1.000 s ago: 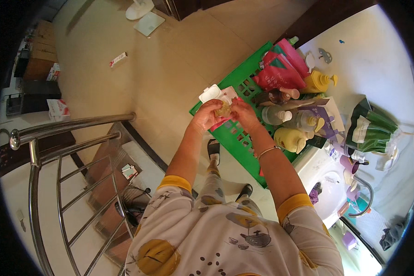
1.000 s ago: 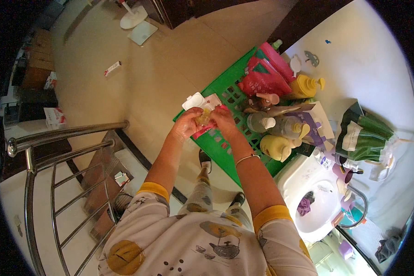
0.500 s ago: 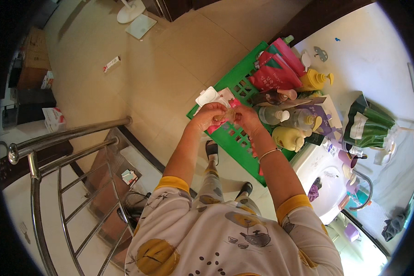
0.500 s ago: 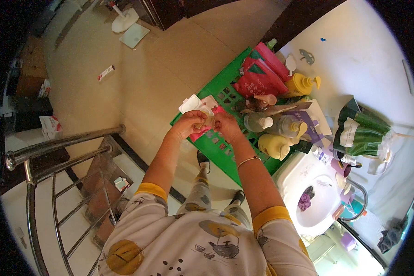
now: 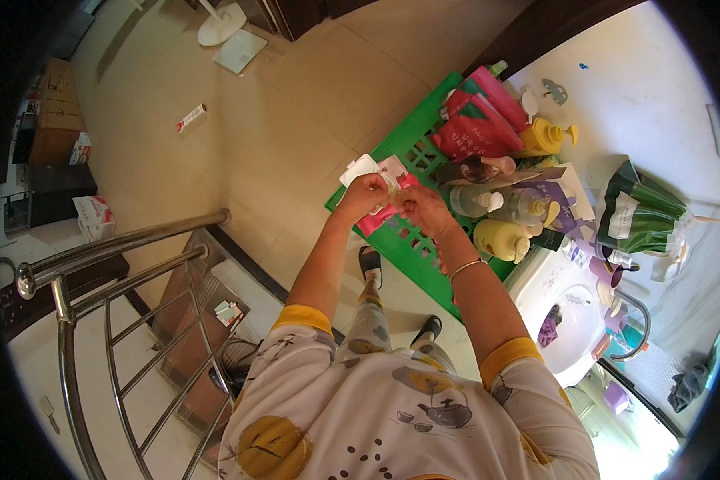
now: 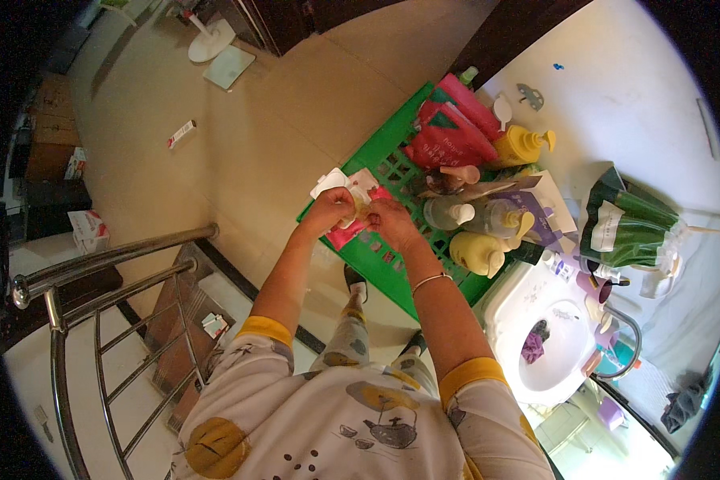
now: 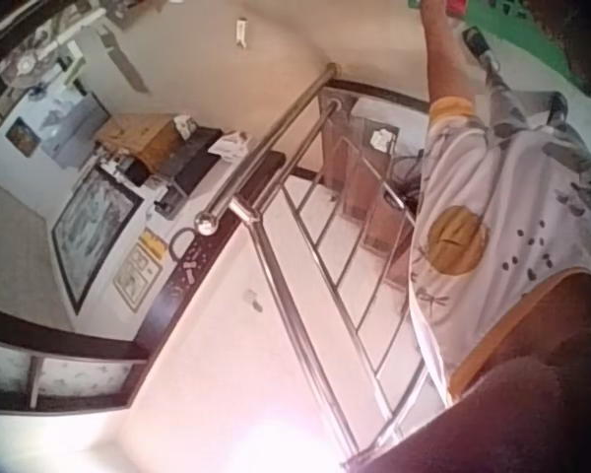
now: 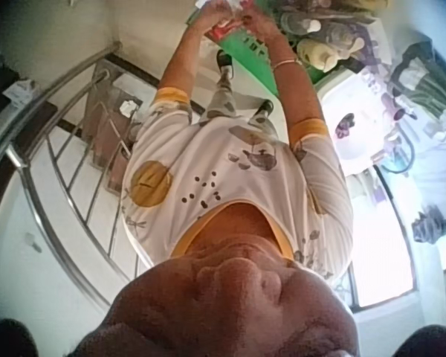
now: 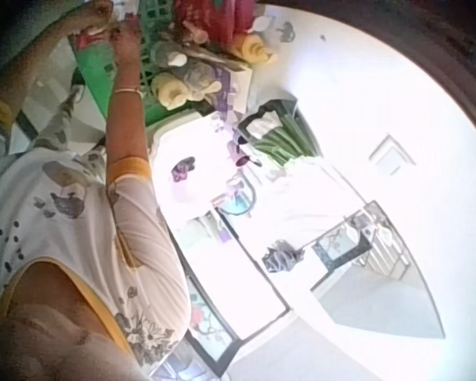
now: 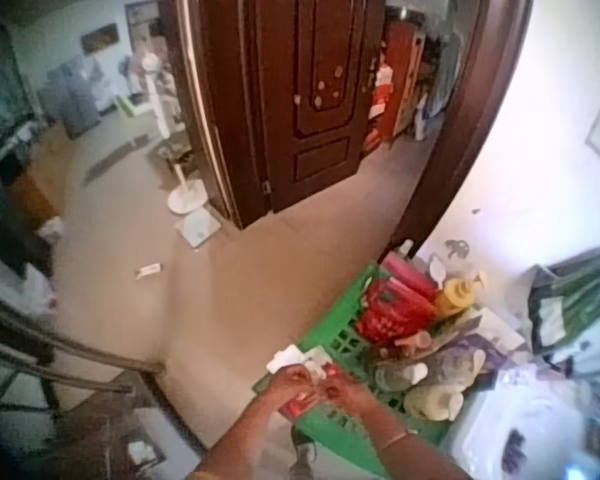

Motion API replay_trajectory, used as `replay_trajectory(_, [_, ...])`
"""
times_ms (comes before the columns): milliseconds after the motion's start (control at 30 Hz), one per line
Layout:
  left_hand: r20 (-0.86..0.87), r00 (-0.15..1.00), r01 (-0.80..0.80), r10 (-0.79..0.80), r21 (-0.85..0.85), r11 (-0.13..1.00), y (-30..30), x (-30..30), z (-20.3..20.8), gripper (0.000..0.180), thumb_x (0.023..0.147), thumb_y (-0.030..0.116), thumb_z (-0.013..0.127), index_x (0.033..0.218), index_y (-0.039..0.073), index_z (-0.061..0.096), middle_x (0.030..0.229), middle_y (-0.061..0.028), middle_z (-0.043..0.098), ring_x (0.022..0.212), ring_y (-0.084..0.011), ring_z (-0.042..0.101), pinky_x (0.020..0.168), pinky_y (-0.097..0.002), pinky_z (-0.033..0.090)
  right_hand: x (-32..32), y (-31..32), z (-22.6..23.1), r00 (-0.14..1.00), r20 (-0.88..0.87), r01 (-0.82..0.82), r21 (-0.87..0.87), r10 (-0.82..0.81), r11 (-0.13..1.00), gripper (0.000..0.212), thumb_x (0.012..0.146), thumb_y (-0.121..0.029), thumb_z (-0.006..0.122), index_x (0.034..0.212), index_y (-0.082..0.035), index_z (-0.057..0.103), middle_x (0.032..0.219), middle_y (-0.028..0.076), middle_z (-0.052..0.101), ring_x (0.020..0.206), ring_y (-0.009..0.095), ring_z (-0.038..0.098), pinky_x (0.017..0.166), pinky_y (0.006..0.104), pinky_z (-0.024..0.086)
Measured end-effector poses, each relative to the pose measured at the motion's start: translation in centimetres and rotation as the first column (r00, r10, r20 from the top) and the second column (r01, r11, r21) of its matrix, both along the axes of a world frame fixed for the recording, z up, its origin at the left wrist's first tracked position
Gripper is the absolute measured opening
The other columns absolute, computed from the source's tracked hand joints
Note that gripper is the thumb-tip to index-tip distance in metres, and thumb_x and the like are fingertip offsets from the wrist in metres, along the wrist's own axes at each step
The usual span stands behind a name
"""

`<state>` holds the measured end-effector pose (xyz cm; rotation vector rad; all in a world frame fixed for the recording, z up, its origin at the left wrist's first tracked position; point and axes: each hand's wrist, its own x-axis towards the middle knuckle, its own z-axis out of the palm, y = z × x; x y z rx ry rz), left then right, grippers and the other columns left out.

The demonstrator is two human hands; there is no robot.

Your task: The person washes a purple cloth by hand in a bathroom sink. They repeatedly wet, scrub, and wring the cloth under running water, then place it on the sink edge.

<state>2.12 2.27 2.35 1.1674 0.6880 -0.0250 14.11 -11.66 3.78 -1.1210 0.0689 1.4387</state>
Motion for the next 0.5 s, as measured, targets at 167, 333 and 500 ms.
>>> replay_trajectory(167, [-0.001,1.000,0.027,-0.028,0.210,0.977,-0.2,0.2,-1.1,0.010,0.073,0.009,0.061,0.071,0.007,0.051,0.065,-0.0007,0.052,0.045,-0.0072,0.044,0.036,-0.0221,0.033,-0.3,-0.4,0.5,0.997,-0.056,0.059,0.012,-0.058,0.998,0.009,0.083,-0.013,0.055,0.081,-0.004,0.056,0.077,0.005,0.059,0.069,0.014,0.055,0.061,0.0271,0.043])
replay_trajectory(333, [-0.020,0.999,0.039,-0.039,-0.006,0.999,0.1,0.4,-0.3,0.008,0.073,0.008,0.060,0.074,0.008,0.052,0.065,-0.0001,0.052,0.051,-0.0086,0.048,0.042,-0.0215,0.038,-0.5,-0.9,0.7,0.989,-0.075,0.129,-0.028,-0.130,0.991,0.014,0.083,-0.017,0.056,0.090,-0.005,0.056,0.081,0.005,0.059,0.070,0.015,0.055,0.063,0.0283,0.045])
replay_trajectory(500, [-0.021,1.000,-0.010,0.006,-0.166,0.986,0.2,0.2,-0.2,0.008,0.075,0.004,0.057,0.078,0.008,0.051,0.064,-0.0007,0.051,0.051,-0.0083,0.048,0.040,-0.0214,0.035,-0.3,-0.1,2.8,0.996,-0.071,0.045,-0.117,-0.054,0.992,0.025,0.081,-0.025,0.061,0.098,-0.007,0.054,0.084,0.004,0.058,0.072,0.014,0.055,0.063,0.0293,0.046])
